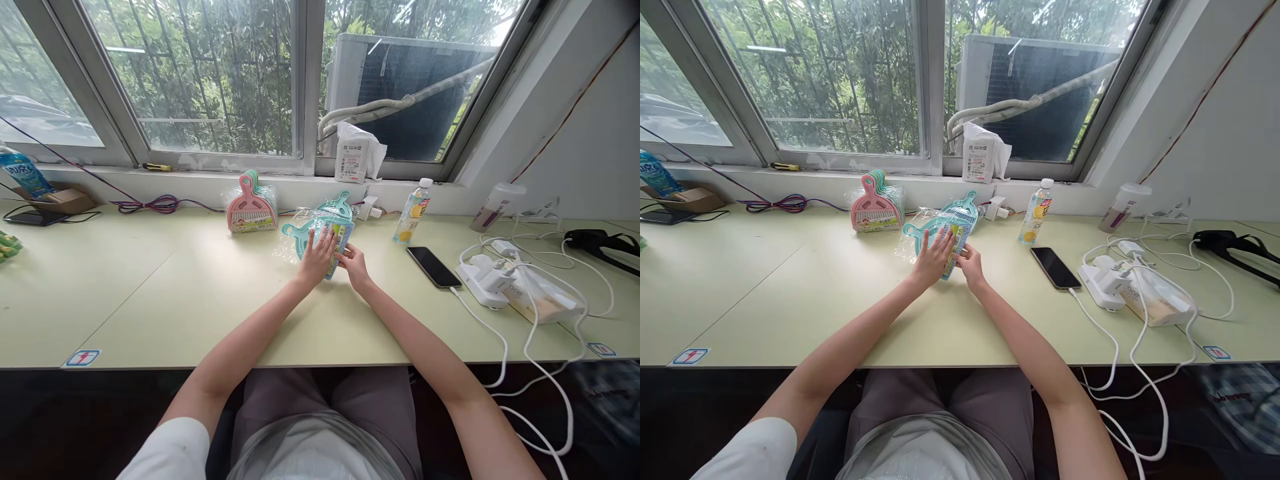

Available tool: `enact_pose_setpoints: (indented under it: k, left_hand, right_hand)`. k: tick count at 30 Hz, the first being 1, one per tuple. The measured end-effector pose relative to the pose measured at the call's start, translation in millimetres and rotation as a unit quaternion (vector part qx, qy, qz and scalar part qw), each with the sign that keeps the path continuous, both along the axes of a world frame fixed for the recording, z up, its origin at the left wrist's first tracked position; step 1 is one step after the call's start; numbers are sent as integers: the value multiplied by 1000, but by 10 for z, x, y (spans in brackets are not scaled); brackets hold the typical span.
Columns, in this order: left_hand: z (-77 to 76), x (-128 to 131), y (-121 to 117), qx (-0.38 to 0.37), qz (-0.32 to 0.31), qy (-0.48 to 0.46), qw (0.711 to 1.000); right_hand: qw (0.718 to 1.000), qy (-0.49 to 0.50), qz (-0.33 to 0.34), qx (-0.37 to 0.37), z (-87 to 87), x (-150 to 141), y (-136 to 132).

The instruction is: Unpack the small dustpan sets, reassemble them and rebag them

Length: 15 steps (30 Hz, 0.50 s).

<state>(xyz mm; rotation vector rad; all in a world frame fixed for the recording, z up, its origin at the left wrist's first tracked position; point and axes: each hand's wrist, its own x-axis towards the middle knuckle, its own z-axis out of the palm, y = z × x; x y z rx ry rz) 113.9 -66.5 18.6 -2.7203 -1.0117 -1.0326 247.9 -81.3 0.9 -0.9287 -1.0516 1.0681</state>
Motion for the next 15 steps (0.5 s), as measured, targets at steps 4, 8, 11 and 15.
enact_pose_setpoints:
  k: [4,8,11,15]
  left_hand:
    - [10,-14,-27,26,5,6,1000]
    - [-29,-16,-81,39,36,-49,997]
    - [-61,-1,-49,-22,133,-279,951]
    - [-24,13,117,-266,74,-547,790]
  right_hand:
    - [1000,5,1,0,-22,-22,-7]
    - [999,33,-15,4,-13,-22,-15]
    - [996,77,-47,16,19,20,-4]
    - [989,120,-76,39,59,80,14]
